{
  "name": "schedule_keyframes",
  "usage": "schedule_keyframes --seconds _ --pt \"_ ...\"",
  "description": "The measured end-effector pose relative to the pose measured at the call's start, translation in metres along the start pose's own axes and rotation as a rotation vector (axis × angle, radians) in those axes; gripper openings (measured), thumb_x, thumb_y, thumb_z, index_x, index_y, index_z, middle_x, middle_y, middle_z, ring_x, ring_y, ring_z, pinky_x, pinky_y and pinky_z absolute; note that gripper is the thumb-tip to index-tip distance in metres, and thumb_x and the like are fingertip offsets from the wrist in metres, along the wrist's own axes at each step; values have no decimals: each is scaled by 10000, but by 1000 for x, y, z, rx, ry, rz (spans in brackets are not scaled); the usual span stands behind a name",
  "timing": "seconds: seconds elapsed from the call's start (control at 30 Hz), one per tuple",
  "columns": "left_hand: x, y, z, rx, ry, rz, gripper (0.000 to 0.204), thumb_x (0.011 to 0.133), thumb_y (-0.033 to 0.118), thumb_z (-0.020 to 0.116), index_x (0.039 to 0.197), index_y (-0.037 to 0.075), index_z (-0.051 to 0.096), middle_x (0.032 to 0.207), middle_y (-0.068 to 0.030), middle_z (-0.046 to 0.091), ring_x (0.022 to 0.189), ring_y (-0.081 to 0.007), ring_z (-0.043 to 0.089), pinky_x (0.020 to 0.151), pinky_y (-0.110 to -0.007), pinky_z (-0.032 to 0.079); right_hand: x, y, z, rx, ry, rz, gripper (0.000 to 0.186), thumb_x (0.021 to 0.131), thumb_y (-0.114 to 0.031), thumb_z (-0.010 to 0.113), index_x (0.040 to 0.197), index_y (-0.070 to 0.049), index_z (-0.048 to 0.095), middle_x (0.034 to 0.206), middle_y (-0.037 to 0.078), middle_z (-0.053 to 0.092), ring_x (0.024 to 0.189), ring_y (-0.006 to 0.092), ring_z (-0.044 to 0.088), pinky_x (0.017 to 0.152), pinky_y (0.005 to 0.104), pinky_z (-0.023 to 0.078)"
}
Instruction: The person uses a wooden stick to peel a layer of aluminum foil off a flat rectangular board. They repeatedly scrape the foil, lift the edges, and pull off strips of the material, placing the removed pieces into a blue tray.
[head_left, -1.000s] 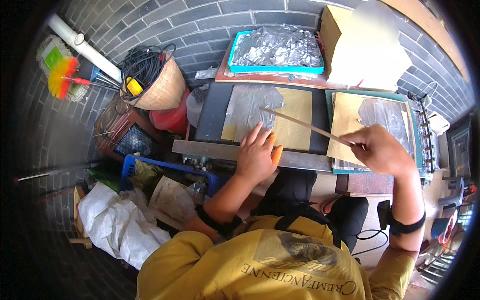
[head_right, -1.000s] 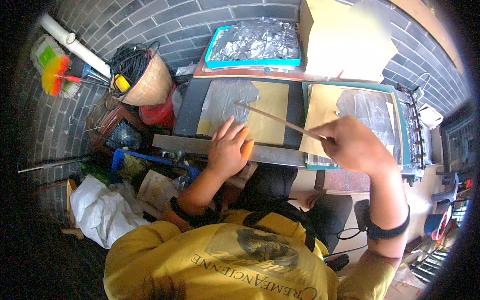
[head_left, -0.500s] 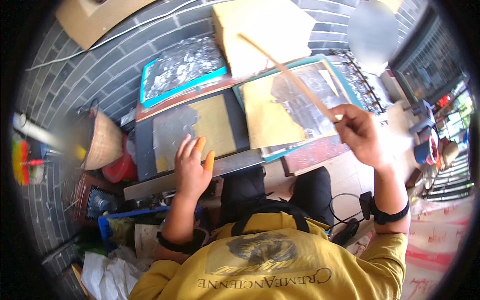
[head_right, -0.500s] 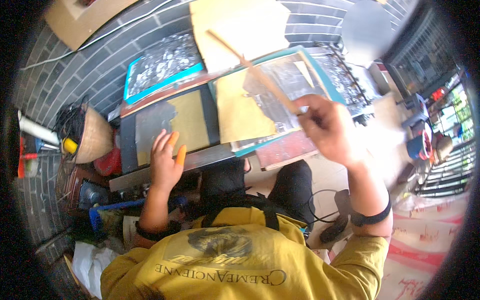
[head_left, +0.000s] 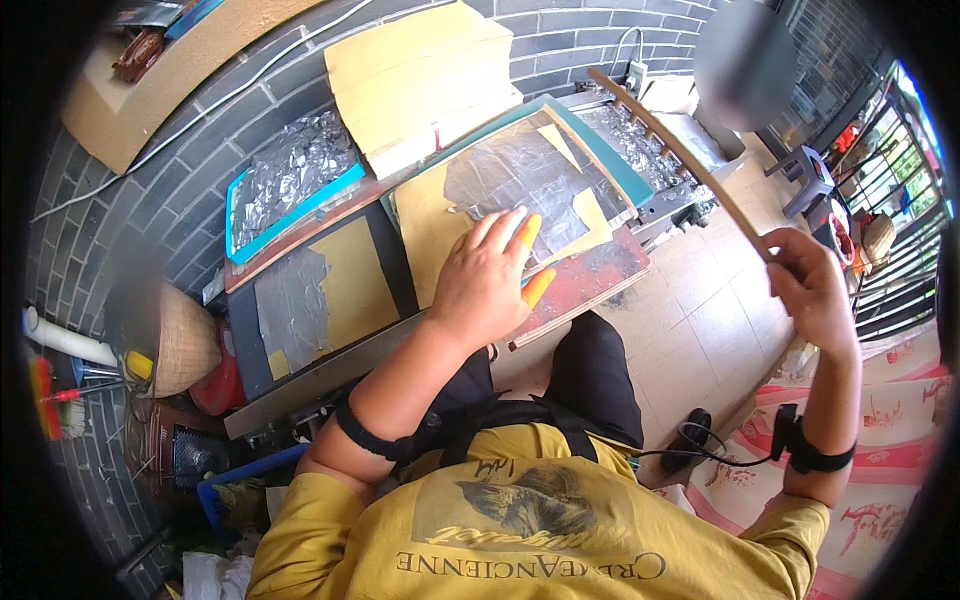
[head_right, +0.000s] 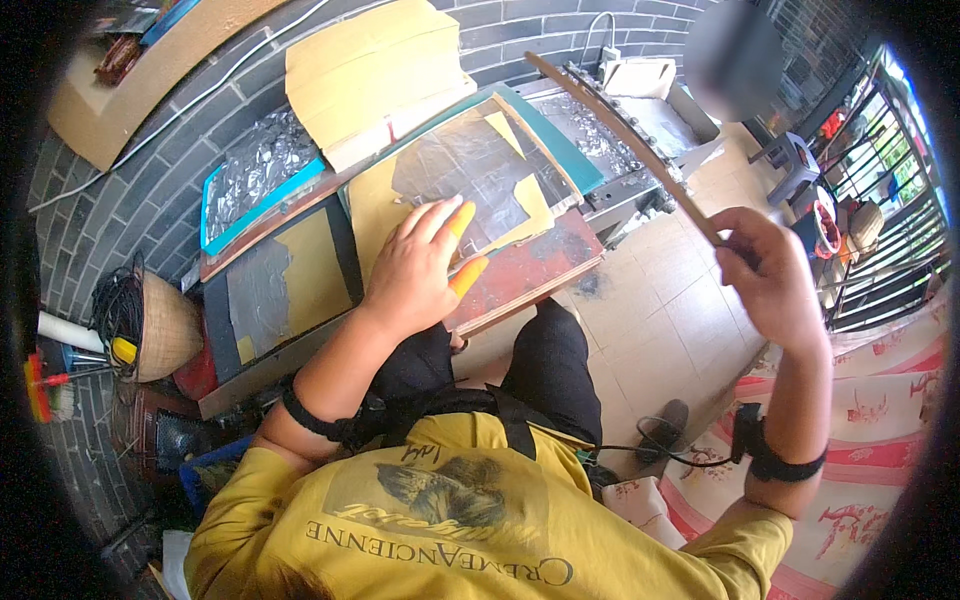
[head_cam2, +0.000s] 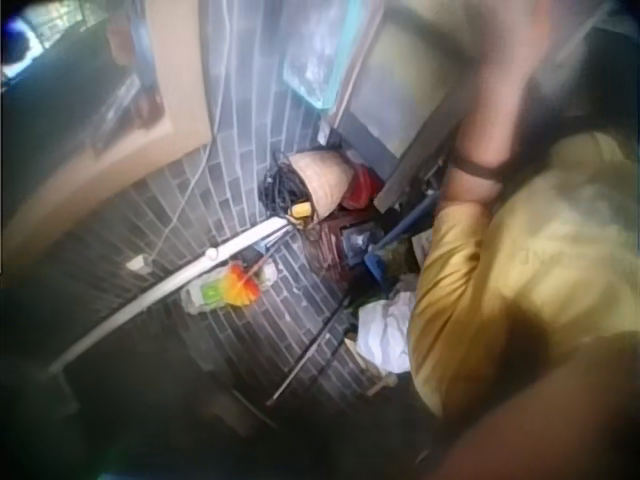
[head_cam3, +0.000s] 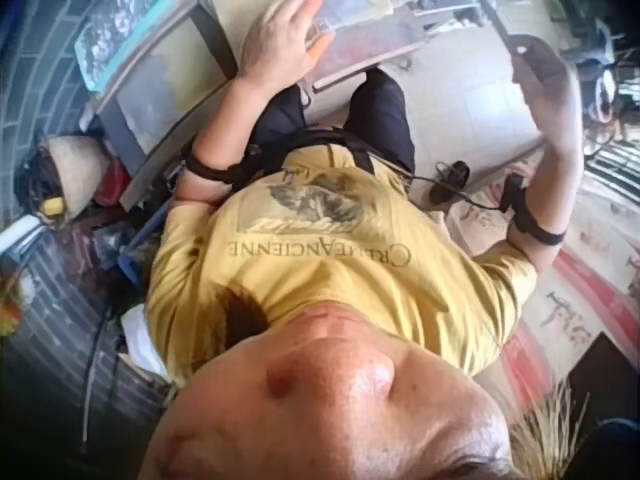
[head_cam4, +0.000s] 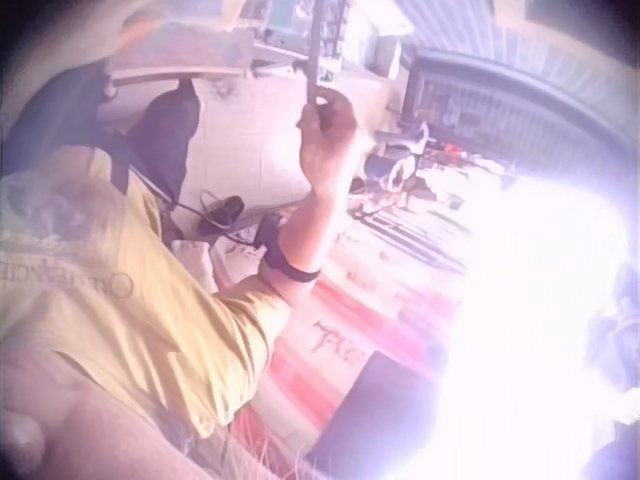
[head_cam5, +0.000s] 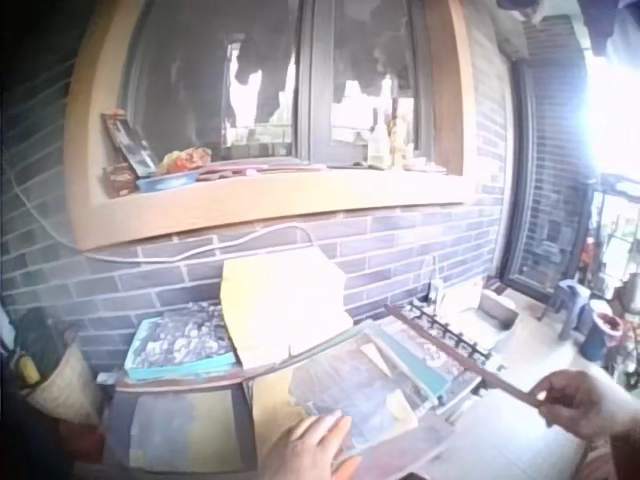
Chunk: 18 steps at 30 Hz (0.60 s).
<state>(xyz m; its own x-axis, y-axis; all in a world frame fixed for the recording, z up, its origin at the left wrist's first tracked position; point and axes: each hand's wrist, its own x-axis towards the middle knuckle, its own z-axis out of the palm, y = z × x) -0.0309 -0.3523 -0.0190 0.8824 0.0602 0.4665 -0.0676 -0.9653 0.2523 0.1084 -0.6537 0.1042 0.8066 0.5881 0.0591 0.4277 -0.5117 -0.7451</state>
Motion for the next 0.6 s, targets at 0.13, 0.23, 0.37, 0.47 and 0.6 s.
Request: schedule_keyframes --seconds 0.13,0.23,0.37,0.47,0.6 --pt "14 2 13 92 -16 16 547 850 372 597 1246 4 515 1263 -201 508 1178 -345 465 995 -420 367 -18 4 -19 -77 -1 46 209 798 68 525 1002 43 568 655 7 522 583 60 492 524 212 390" --pt "15 2 12 120 -89 -31 507 845 377 603 1233 56 549 1251 -194 518 1146 -335 486 969 -418 387 -37 12 -6 -80 -113 161 207 774 56 575 977 26 598 614 7 522 539 57 468 488 223 375" --pt "12 -2 9 140 -128 -64 457 837 380 612 1210 118 585 1235 -182 531 1096 -323 513 934 -413 409 -62 25 13 -8 -190 199 197 753 41 606 949 40 600 590 33 518 525 70 456 480 245 385" --pt "11 -3 3 140 -147 -48 452 830 358 624 1216 126 582 1236 -175 532 1089 -323 519 929 -417 410 -76 44 20 107 -180 214 192 754 60 590 946 52 590 593 35 527 522 77 492 487 240 400" --pt "10 -7 -3 101 -195 -30 434 821 307 640 1211 125 583 1232 -172 533 1093 -323 519 925 -417 407 -81 50 24 165 -179 271 189 763 75 576 951 57 586 601 33 533 528 82 519 492 232 409"
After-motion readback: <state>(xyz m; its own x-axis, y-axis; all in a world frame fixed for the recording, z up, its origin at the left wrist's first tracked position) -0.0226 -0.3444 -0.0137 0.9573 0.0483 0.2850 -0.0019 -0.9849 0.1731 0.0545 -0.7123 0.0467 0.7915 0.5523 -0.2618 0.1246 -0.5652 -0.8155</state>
